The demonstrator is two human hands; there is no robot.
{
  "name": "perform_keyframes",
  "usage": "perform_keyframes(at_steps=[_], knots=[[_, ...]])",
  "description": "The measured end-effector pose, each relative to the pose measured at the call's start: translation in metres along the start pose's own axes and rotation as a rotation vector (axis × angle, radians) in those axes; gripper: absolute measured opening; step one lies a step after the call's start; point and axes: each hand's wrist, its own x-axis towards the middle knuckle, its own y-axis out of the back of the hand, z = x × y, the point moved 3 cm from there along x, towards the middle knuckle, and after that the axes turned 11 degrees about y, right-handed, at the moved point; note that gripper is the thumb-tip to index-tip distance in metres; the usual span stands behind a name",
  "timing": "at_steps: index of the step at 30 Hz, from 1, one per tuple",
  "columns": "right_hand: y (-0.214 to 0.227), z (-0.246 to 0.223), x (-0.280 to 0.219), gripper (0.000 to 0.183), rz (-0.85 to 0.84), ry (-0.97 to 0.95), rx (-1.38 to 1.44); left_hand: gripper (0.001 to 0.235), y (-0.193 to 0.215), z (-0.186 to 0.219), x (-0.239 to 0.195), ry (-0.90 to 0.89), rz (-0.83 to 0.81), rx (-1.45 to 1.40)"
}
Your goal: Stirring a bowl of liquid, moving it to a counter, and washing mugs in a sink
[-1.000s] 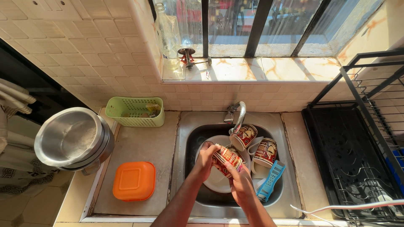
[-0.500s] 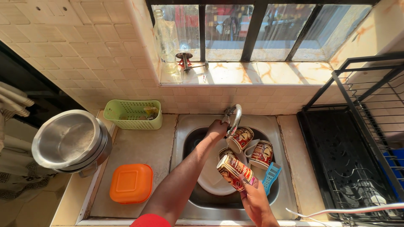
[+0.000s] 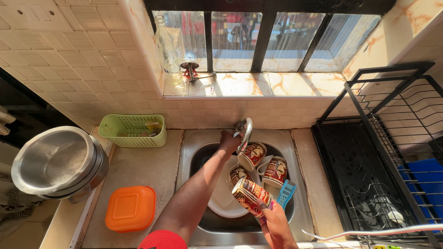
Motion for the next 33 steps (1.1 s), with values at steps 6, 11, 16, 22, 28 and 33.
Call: perform_keyframes(at_steps=[6,11,16,22,28,33], knots=[[0.004,-0.007,-0.002,0.047,0.043,-0.017,-0.013,0.061,-0.014,-0.003,0.018,-0.048,0.062,0.168],[0.007,-0.014,-0.003,0.049,0.040,0.027,-0.024,0.037,-0.014,0.009,-0.010,-0.212,0.138,0.322],[0.010,-0.009,0.000,0.047,0.056,-0.006,-0.043,0.038,0.004,-0.014,0.002,-0.298,-0.051,0.395],[-0.010,0.002,0.011,0.049,0.026,0.039,-0.058,0.010,0.020,-0.081,-0.017,-0.142,-0.123,-0.226],[-0.063,0.002,0.025,0.066,-0.195,0.167,-0.161,0.013,0.061,-0.079,-0.103,0.051,-0.172,-0.457],[-0.092,0.016,0.060,0.040,-0.352,0.432,-0.544,0.028,0.076,-0.054,-0.130,0.129,-0.160,-0.585]])
